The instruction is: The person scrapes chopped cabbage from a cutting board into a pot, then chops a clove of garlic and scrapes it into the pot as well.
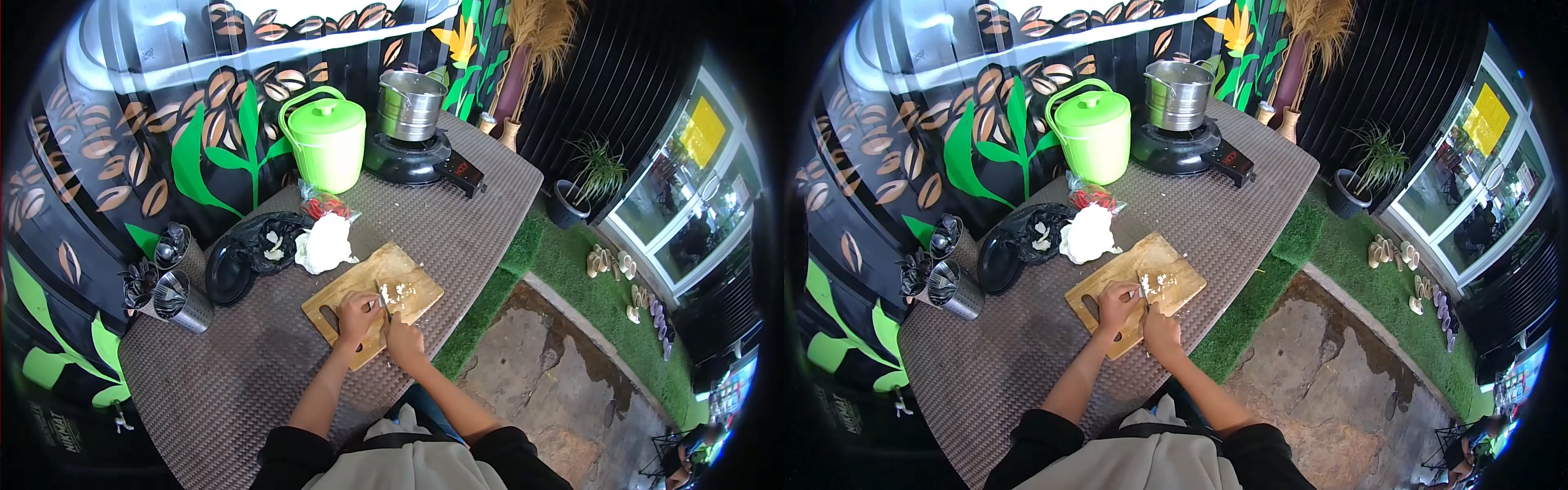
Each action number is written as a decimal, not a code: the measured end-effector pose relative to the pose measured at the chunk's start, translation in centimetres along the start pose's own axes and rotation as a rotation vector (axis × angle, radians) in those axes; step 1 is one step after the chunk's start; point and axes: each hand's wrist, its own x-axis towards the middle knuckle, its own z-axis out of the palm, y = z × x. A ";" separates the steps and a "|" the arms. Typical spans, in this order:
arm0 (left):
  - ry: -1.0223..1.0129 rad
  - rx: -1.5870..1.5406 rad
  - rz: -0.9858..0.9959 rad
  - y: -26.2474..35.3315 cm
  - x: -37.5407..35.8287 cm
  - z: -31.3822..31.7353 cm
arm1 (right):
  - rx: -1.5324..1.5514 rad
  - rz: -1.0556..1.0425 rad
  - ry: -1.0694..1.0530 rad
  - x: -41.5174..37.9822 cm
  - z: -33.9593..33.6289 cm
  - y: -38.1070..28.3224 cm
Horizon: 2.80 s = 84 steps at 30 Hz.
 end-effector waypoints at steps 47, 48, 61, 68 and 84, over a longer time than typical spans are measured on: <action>0.005 -0.034 -0.039 0.1 -0.4 0.1 | -0.057 -0.012 0.120 2.0 1.0 -0.5; 0.002 -0.030 -0.041 0.0 -0.5 0.2 | -0.035 -0.036 0.133 2.8 0.7 -0.4; 0.006 0.087 0.038 1.3 -0.3 -0.4 | 0.023 0.035 -0.001 -0.1 -0.1 0.7; -0.014 0.085 0.000 0.7 -0.1 -0.2 | 0.146 -0.012 0.031 -0.6 -2.6 1.3; 0.002 0.132 0.069 0.9 -0.2 -0.1 | 0.152 0.015 0.061 -1.5 -1.2 0.5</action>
